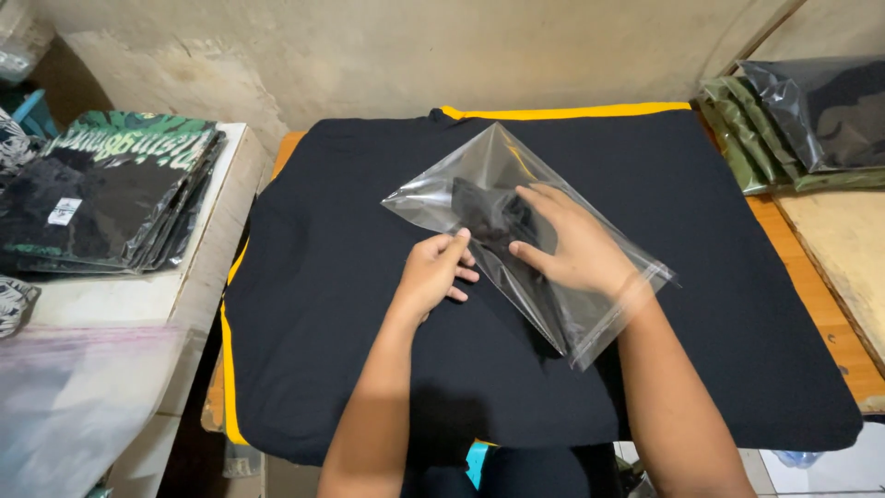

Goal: The person folds a black t-shirt, places it into a clear plastic bag, and sets it aside. They then fold another black t-shirt on a yellow surface and place it on a stack of packaged shirts.

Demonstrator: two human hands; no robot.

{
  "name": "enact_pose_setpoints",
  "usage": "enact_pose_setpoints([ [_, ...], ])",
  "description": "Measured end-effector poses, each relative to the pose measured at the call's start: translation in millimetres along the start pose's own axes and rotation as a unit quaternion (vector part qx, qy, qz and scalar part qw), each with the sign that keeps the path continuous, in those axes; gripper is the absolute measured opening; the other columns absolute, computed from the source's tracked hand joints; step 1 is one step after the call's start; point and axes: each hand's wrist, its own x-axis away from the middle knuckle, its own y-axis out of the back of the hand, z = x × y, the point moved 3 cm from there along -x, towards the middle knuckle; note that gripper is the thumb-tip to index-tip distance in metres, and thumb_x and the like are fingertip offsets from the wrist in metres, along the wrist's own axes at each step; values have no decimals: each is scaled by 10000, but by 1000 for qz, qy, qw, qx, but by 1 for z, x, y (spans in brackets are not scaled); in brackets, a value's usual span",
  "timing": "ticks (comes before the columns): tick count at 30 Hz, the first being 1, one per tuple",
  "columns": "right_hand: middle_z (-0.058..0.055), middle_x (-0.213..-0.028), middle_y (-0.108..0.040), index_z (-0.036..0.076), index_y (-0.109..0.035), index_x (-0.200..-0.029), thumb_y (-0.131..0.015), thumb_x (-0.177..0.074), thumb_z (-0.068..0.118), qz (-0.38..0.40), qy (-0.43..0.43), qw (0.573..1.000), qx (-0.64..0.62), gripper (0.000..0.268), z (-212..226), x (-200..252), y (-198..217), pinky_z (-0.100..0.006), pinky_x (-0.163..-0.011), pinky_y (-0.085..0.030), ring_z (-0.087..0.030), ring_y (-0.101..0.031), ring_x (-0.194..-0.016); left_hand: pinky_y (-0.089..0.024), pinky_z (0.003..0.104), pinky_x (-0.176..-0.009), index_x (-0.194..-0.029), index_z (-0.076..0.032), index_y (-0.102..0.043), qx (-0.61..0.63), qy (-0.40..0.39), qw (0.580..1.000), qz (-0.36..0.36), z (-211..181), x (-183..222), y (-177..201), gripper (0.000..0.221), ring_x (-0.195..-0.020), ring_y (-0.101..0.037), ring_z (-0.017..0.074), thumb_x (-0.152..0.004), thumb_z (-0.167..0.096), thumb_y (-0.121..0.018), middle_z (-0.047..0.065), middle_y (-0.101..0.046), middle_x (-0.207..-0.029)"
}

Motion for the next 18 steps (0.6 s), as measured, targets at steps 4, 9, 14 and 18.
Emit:
enact_pose_setpoints([
  [4, -322, -1518, -478, 24, -525, -1489, -741, -887, 373, 13, -31, 999, 8, 729, 11, 5, 9, -586, -1117, -405, -485, -459, -1408, -642, 361, -497, -1027, 47, -634, 19, 25, 999, -20, 1, -7, 5, 416, -804, -771, 319, -1064, -340, -489, 242, -678, -988],
  [9, -343, -1581, -370, 50, -559, -1459, -536, -1031, 420, 28, -4, 998, 63, 567, 2, 15, 1, -541, -1219, -271, -490, -303, -1492, -631, 325, -445, -1033, 60, -641, -4, 29, 999, -36, 8, -9, 9, 309, -765, -770, 303, -1030, -207, -485, 233, -681, -957],
  [14, -315, -1569, -421, 40, -628, -1392, -524, -1028, 368, 10, -1, 985, 173, 501, 6, 23, -2, -518, -1210, -309, -449, -352, -1495, -629, 319, -426, -1022, 75, -665, -22, 25, 998, -51, 5, -10, 12, 307, -739, -775, 293, -1011, -185, -502, 239, -694, -941],
  [18, -311, -1560, -441, 45, -638, -1380, -712, -880, 355, -22, 23, 944, 327, 593, 16, 31, -24, -583, -1188, -343, -483, -386, -1477, -629, 315, -423, -1011, 91, -678, -24, 10, 998, -61, 7, -11, 12, 302, -733, -777, 294, -1001, -159, -508, 248, -693, -926],
])
